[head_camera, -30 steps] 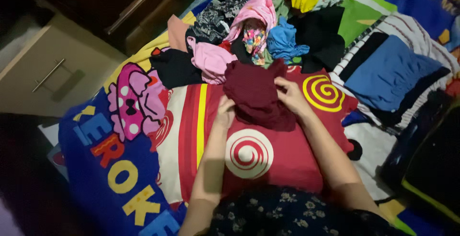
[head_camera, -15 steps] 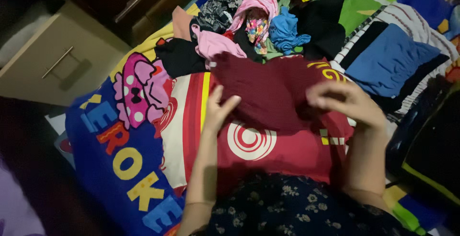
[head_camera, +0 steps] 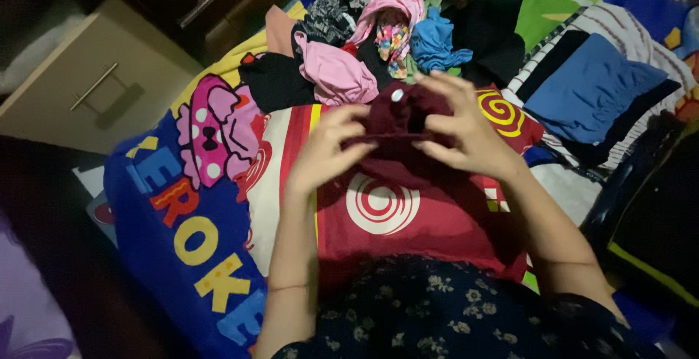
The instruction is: The person folds several garments on a bed, including a black long-sleeved shirt, blue shorts, and a maroon shirt. They smooth and fold each item into a compact rectangle and place them in a neat stack.
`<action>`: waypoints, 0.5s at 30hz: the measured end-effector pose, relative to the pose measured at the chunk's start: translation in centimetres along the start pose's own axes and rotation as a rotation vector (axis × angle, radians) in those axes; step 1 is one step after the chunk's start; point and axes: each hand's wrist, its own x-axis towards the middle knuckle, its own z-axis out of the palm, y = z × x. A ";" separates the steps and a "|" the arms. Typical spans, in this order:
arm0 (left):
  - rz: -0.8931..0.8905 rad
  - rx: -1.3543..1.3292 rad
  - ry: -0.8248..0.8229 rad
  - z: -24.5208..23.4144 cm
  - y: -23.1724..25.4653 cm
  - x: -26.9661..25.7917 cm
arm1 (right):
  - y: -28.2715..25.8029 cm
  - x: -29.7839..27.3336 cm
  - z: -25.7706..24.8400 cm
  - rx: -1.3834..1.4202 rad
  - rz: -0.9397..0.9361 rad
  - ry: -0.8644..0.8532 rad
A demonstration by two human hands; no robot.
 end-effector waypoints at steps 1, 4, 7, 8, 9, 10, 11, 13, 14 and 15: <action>0.044 0.095 0.084 -0.9 0.5 0.3 | -0.2 0.2 -0.6 0.005 -0.006 0.020; -0.034 0.451 0.303 -1.5 2.9 1.5 | -0.8 1.2 -2.1 0.062 -0.014 0.035; 0.077 0.083 0.171 0.0 4.8 3.2 | -0.8 2.4 -2.7 0.066 -0.002 0.052; 0.075 0.029 0.114 0.6 5.1 3.7 | -0.5 2.7 -2.8 0.057 0.006 0.062; 0.073 -0.025 0.058 1.1 5.2 4.3 | 0.0 2.8 -3.0 0.089 0.009 0.022; 0.071 -0.078 0.002 1.2 5.0 4.8 | 0.7 2.8 -3.5 0.120 0.011 -0.018; 0.059 -0.030 -0.026 0.8 4.5 5.2 | 1.5 2.9 -3.8 0.151 0.014 -0.058; 0.031 0.068 -0.083 -1.8 2.8 5.9 | 3.4 2.5 -4.7 0.350 0.039 -0.157; 0.036 -0.065 -0.101 -3.3 2.1 5.9 | 4.4 2.2 -5.3 0.449 0.049 -0.207; 0.040 -0.197 -0.119 -4.9 1.5 5.9 | 5.2 2.0 -5.9 0.538 0.143 -0.268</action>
